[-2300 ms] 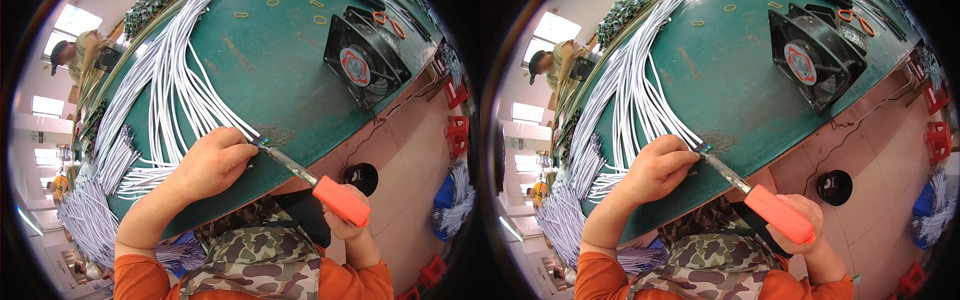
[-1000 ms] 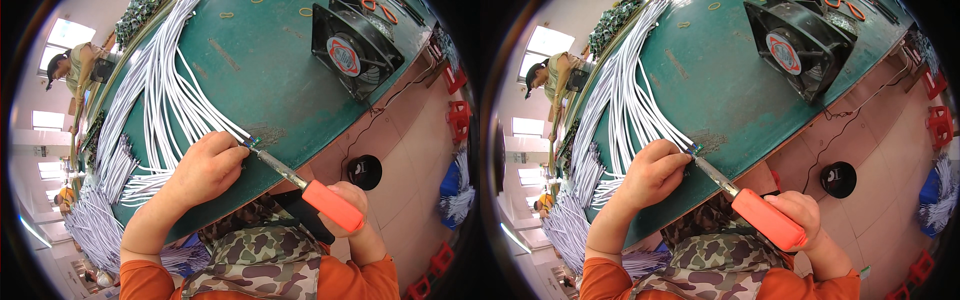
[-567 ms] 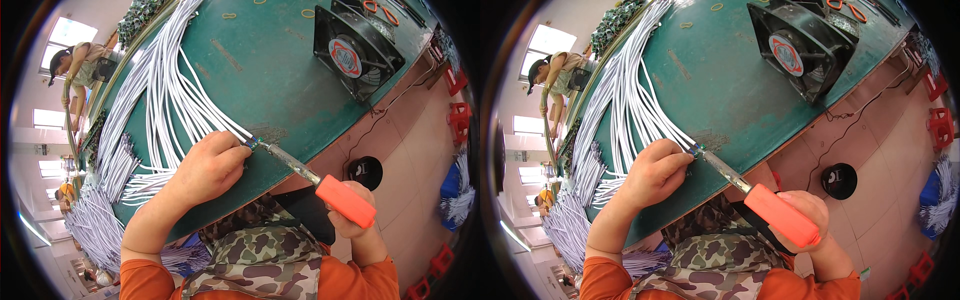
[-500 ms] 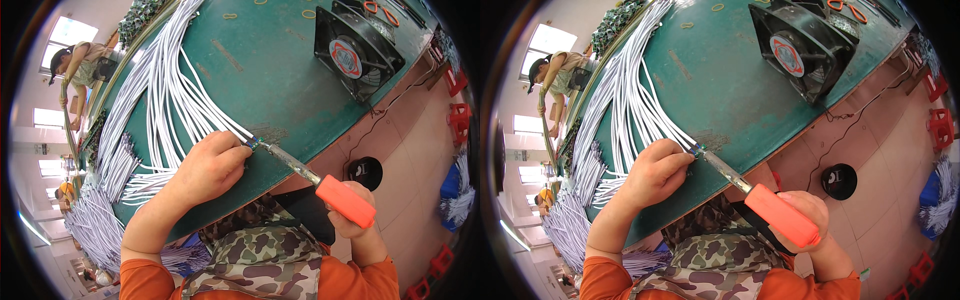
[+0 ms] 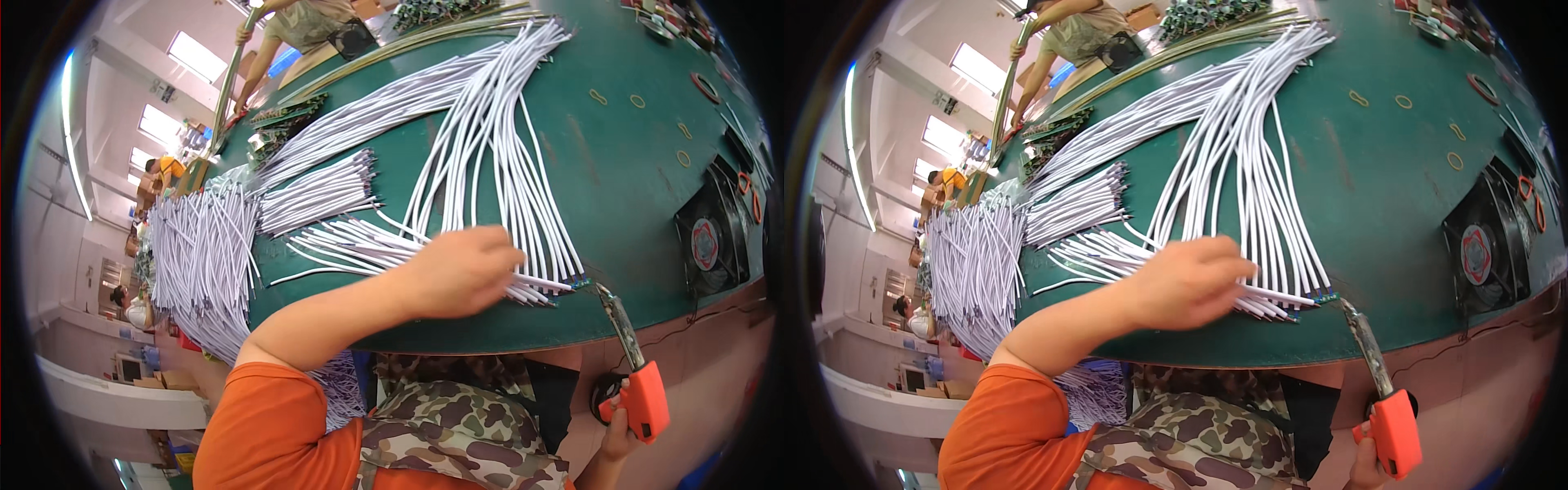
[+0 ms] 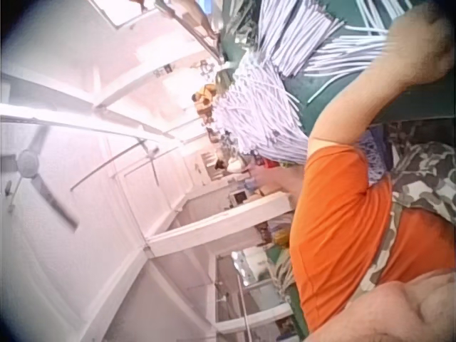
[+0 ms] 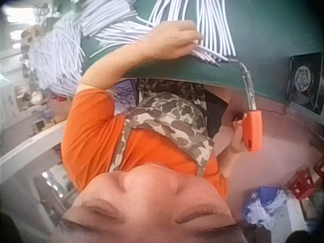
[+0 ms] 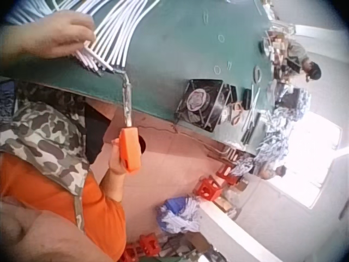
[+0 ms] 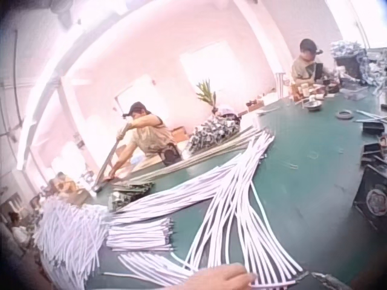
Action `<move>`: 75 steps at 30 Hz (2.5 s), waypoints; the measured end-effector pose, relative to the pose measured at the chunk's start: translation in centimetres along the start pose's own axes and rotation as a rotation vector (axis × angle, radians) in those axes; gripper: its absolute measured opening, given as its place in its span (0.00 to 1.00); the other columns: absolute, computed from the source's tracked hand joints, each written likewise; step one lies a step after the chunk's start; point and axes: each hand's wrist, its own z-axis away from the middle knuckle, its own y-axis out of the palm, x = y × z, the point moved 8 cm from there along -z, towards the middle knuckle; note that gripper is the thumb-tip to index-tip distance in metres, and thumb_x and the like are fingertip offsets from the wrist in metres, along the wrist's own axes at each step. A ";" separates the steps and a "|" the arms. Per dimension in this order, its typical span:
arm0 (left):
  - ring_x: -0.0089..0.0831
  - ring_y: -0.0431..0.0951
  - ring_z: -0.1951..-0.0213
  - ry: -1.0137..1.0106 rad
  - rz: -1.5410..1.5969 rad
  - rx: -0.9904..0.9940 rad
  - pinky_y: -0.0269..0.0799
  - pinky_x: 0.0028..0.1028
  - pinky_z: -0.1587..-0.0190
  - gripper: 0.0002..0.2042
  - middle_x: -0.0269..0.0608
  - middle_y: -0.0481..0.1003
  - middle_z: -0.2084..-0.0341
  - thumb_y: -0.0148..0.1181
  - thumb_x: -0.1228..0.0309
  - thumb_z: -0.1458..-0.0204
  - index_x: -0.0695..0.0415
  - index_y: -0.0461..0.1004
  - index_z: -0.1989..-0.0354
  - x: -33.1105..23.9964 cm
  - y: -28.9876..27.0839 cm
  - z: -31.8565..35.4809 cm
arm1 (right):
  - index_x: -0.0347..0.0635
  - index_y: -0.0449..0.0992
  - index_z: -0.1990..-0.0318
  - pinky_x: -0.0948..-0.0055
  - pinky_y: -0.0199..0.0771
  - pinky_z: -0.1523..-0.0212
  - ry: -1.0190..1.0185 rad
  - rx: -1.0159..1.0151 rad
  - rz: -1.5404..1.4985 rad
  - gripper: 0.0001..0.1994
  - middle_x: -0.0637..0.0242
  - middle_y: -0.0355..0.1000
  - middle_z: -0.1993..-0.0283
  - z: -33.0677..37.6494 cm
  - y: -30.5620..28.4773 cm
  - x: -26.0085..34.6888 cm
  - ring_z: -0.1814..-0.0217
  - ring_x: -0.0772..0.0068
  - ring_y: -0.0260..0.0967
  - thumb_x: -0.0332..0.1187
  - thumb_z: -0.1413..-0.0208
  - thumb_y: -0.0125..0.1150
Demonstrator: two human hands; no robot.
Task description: The person solders wires to circuit boards using a soldering iron, aligns and connects additional wires into the circuit boards by hand, and solders the connections using the soldering iron.
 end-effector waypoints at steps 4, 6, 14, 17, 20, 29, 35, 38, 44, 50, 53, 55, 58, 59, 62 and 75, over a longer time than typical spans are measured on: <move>0.44 0.79 0.64 -0.367 -0.224 -0.169 0.77 0.39 0.61 0.09 0.44 0.77 0.64 0.65 0.73 0.46 0.56 0.80 0.56 9.8 -7.2 6.0 | 0.25 0.70 0.42 0.71 0.75 0.52 -0.059 0.006 -0.007 0.19 0.47 0.73 0.42 -0.5 0.2 0.6 0.57 0.72 0.72 0.16 0.42 0.48; 0.44 0.79 0.63 -0.468 -0.269 -0.201 0.77 0.38 0.60 0.08 0.44 0.77 0.64 0.66 0.73 0.46 0.57 0.81 0.58 13.7 -10.0 9.4 | 0.25 0.69 0.42 0.71 0.75 0.52 -0.046 0.014 -0.053 0.19 0.47 0.74 0.42 -1.3 1.4 1.6 0.57 0.72 0.72 0.17 0.41 0.49; 0.46 0.79 0.60 -0.418 -0.333 -0.087 0.75 0.39 0.57 0.07 0.44 0.77 0.65 0.66 0.73 0.46 0.58 0.80 0.59 17.9 -9.4 13.0 | 0.26 0.69 0.41 0.72 0.76 0.54 -0.060 0.048 0.024 0.18 0.49 0.75 0.43 -1.1 2.6 2.0 0.57 0.73 0.72 0.18 0.40 0.51; 0.47 0.78 0.60 -0.354 -0.365 -0.087 0.75 0.39 0.56 0.06 0.44 0.77 0.65 0.66 0.73 0.46 0.59 0.79 0.61 17.6 -9.3 13.1 | 0.26 0.70 0.42 0.73 0.76 0.54 -0.076 0.045 0.042 0.18 0.49 0.75 0.44 -1.1 3.0 2.8 0.58 0.74 0.72 0.18 0.40 0.51; 0.49 0.78 0.59 -0.287 -0.345 -0.095 0.75 0.39 0.56 0.06 0.45 0.77 0.65 0.65 0.74 0.45 0.59 0.78 0.61 17.4 -9.5 13.2 | 0.26 0.71 0.43 0.73 0.75 0.55 -0.065 0.040 0.065 0.17 0.50 0.75 0.44 -1.1 3.2 3.2 0.58 0.75 0.72 0.18 0.40 0.52; 0.38 0.77 0.61 -0.176 -0.281 -0.329 0.74 0.30 0.55 0.16 0.43 0.75 0.63 0.60 0.84 0.43 0.57 0.78 0.47 12.5 -14.6 7.9 | 0.25 0.71 0.42 0.73 0.76 0.55 -0.066 0.025 0.062 0.18 0.50 0.76 0.44 -0.7 2.2 3.0 0.58 0.75 0.73 0.19 0.40 0.53; 0.40 0.79 0.62 -0.020 -0.068 -0.211 0.76 0.30 0.60 0.17 0.43 0.78 0.62 0.62 0.87 0.46 0.57 0.79 0.48 6.9 -10.6 2.0 | 0.30 0.75 0.51 0.67 0.76 0.58 -0.029 -0.011 0.112 0.14 0.56 0.76 0.55 -1.3 3.5 4.7 0.62 0.68 0.74 0.25 0.45 0.60; 0.42 0.81 0.63 0.049 0.023 -0.095 0.77 0.33 0.60 0.16 0.45 0.79 0.64 0.64 0.85 0.47 0.59 0.79 0.51 3.8 -7.7 -0.9 | 0.36 0.79 0.62 0.62 0.76 0.64 -0.024 -0.068 0.207 0.09 0.61 0.77 0.66 -1.7 3.2 4.6 0.66 0.61 0.75 0.31 0.50 0.66; 0.47 0.81 0.61 0.091 0.157 0.089 0.78 0.38 0.59 0.15 0.46 0.79 0.64 0.64 0.81 0.46 0.57 0.76 0.49 -1.2 0.7 -5.3 | 0.40 0.80 0.67 0.63 0.75 0.65 -0.029 -0.065 0.188 0.07 0.64 0.77 0.71 -2.1 3.1 5.2 0.67 0.58 0.76 0.32 0.51 0.68; 0.46 0.79 0.64 0.200 0.215 0.108 0.76 0.39 0.61 0.11 0.45 0.77 0.66 0.65 0.80 0.47 0.58 0.77 0.55 -3.2 3.9 -6.7 | 0.41 0.79 0.66 0.65 0.76 0.66 -0.047 -0.071 0.188 0.08 0.62 0.77 0.68 -2.4 2.5 5.2 0.68 0.58 0.76 0.32 0.51 0.69; 0.45 0.78 0.63 0.207 0.181 0.077 0.75 0.39 0.61 0.10 0.43 0.76 0.66 0.66 0.79 0.48 0.58 0.79 0.57 -3.3 4.4 -6.5 | 0.39 0.80 0.61 0.65 0.78 0.64 -0.027 -0.040 0.155 0.11 0.61 0.78 0.65 -2.6 2.6 4.6 0.66 0.57 0.78 0.33 0.51 0.70; 0.44 0.78 0.63 0.160 0.185 0.100 0.75 0.38 0.61 0.11 0.43 0.76 0.66 0.66 0.80 0.49 0.58 0.80 0.57 -3.1 4.8 -6.4 | 0.38 0.80 0.59 0.64 0.79 0.62 -0.024 -0.004 0.153 0.13 0.59 0.78 0.62 -2.5 2.4 3.8 0.64 0.56 0.79 0.33 0.51 0.70; 0.44 0.79 0.63 0.140 0.188 0.111 0.75 0.38 0.61 0.11 0.43 0.76 0.66 0.66 0.80 0.51 0.58 0.80 0.58 -3.2 5.1 -6.9 | 0.36 0.79 0.53 0.61 0.82 0.58 -0.158 0.052 0.278 0.17 0.57 0.78 0.56 -2.5 2.3 3.3 0.61 0.53 0.80 0.33 0.50 0.70; 0.44 0.79 0.63 0.126 0.184 0.124 0.75 0.38 0.61 0.12 0.43 0.76 0.66 0.66 0.81 0.51 0.58 0.80 0.58 -3.2 5.3 -6.8 | 0.35 0.79 0.57 0.66 0.81 0.62 -0.192 0.058 0.260 0.13 0.58 0.77 0.60 -3.0 2.8 3.8 0.64 0.61 0.78 0.29 0.49 0.68; 0.44 0.78 0.63 0.140 0.180 0.124 0.75 0.38 0.61 0.12 0.43 0.76 0.66 0.65 0.81 0.52 0.58 0.80 0.58 -3.3 5.5 -7.0 | 0.34 0.80 0.61 0.72 0.79 0.67 -0.221 0.050 0.216 0.08 0.59 0.77 0.65 -3.4 3.4 3.9 0.67 0.69 0.77 0.25 0.49 0.65; 0.43 0.78 0.65 0.173 0.117 0.109 0.74 0.39 0.62 0.14 0.42 0.75 0.67 0.65 0.82 0.55 0.59 0.80 0.58 -3.6 5.6 -6.7 | 0.32 0.79 0.62 0.74 0.76 0.70 -0.186 0.052 0.192 0.10 0.58 0.75 0.65 -3.6 3.7 3.4 0.71 0.71 0.76 0.30 0.46 0.68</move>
